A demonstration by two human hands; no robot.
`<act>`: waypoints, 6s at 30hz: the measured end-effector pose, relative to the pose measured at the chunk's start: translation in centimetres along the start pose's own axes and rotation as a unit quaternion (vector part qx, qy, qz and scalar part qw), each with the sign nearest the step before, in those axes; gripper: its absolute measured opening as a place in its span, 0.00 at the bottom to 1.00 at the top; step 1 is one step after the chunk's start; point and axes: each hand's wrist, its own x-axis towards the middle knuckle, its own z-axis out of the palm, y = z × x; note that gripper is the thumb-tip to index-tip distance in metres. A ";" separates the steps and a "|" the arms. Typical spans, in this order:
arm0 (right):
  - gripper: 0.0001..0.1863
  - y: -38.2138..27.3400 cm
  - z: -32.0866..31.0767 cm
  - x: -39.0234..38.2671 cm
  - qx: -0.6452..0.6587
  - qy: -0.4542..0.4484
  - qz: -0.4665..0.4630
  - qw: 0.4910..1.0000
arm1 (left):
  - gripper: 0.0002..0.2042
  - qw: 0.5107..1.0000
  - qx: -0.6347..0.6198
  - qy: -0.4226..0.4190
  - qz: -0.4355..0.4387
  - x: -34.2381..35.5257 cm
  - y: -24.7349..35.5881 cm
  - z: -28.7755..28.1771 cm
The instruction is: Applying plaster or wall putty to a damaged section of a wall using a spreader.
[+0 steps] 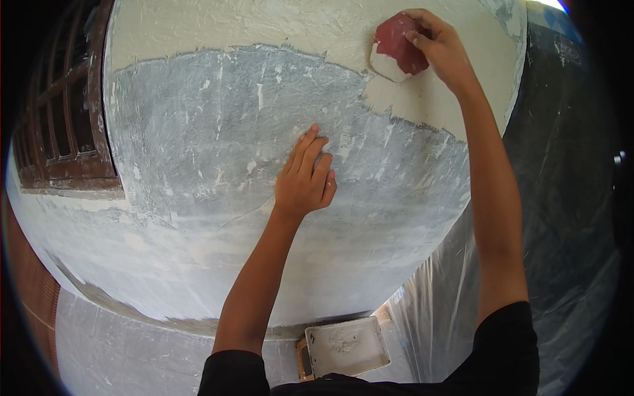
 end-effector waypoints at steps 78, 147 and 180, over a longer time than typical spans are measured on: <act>0.15 4.4 -2.4 -3.6 0.043 0.152 0.048 0.986 | 0.13 0.999 0.038 -0.026 0.014 0.0 0.0 0.4; 0.12 1.6 22.6 -83.2 -0.061 -0.139 0.766 0.624 | 0.24 0.570 -0.211 -0.692 -0.390 -45.1 40.0 -3.8; 0.10 5.4 26.0 -87.1 -0.034 -0.193 0.707 0.679 | 0.24 0.549 -0.178 -0.680 -0.451 -46.7 40.1 -3.9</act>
